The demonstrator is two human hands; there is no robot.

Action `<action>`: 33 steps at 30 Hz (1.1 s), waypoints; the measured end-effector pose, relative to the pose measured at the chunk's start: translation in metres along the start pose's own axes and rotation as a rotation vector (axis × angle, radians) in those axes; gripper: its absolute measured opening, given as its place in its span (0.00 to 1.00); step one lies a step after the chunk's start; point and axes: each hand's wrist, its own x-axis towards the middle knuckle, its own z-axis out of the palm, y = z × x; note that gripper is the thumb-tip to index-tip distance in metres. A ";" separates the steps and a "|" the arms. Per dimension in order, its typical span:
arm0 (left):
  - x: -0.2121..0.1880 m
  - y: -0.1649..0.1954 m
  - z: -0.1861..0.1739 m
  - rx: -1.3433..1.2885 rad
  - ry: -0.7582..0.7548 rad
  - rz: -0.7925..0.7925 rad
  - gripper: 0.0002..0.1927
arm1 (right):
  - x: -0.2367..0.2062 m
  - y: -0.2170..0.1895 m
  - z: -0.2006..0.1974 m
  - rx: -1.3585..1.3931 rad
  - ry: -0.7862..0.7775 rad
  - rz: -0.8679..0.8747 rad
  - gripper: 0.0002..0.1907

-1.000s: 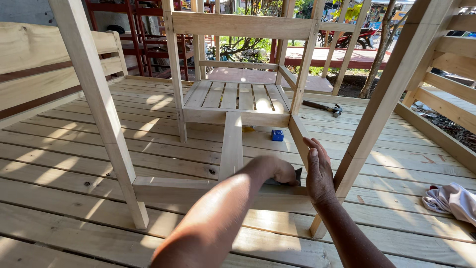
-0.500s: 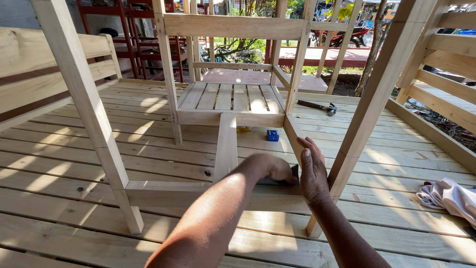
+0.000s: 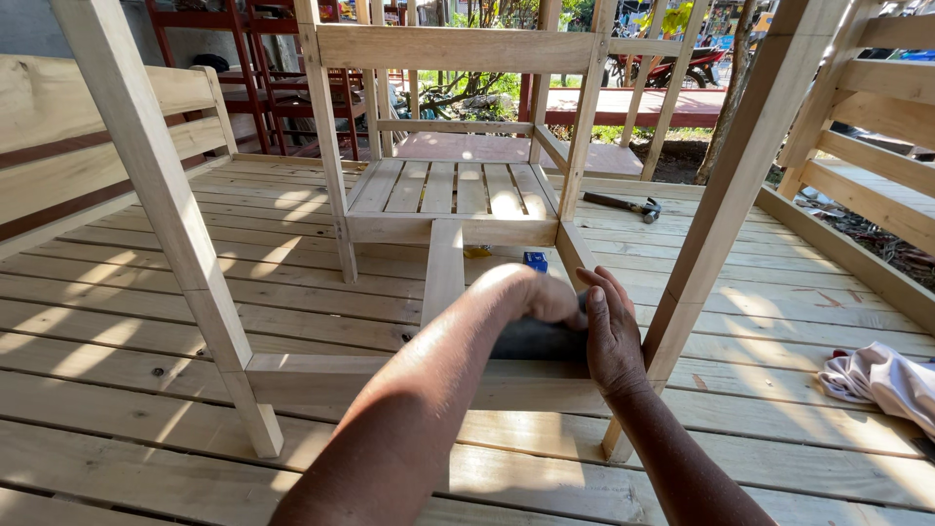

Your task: The person sands a wooden table and then a wooden chair frame by hand using sheets of sandpaper, steadying the furniture with the other hand while rubbing the edges, rails, and slats. Another person works on the table top nearby.

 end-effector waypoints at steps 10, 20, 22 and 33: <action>-0.003 -0.004 0.010 0.286 0.068 0.090 0.31 | 0.002 0.004 0.000 -0.016 -0.024 -0.027 0.39; -0.004 -0.010 0.016 0.268 0.069 0.016 0.34 | 0.000 0.000 0.000 0.008 0.005 0.015 0.39; -0.004 -0.009 0.013 0.140 0.058 -0.026 0.33 | 0.000 0.000 0.000 0.001 -0.006 0.012 0.39; -0.008 -0.001 0.017 0.258 0.030 0.001 0.35 | -0.003 -0.005 -0.001 0.060 0.007 0.002 0.38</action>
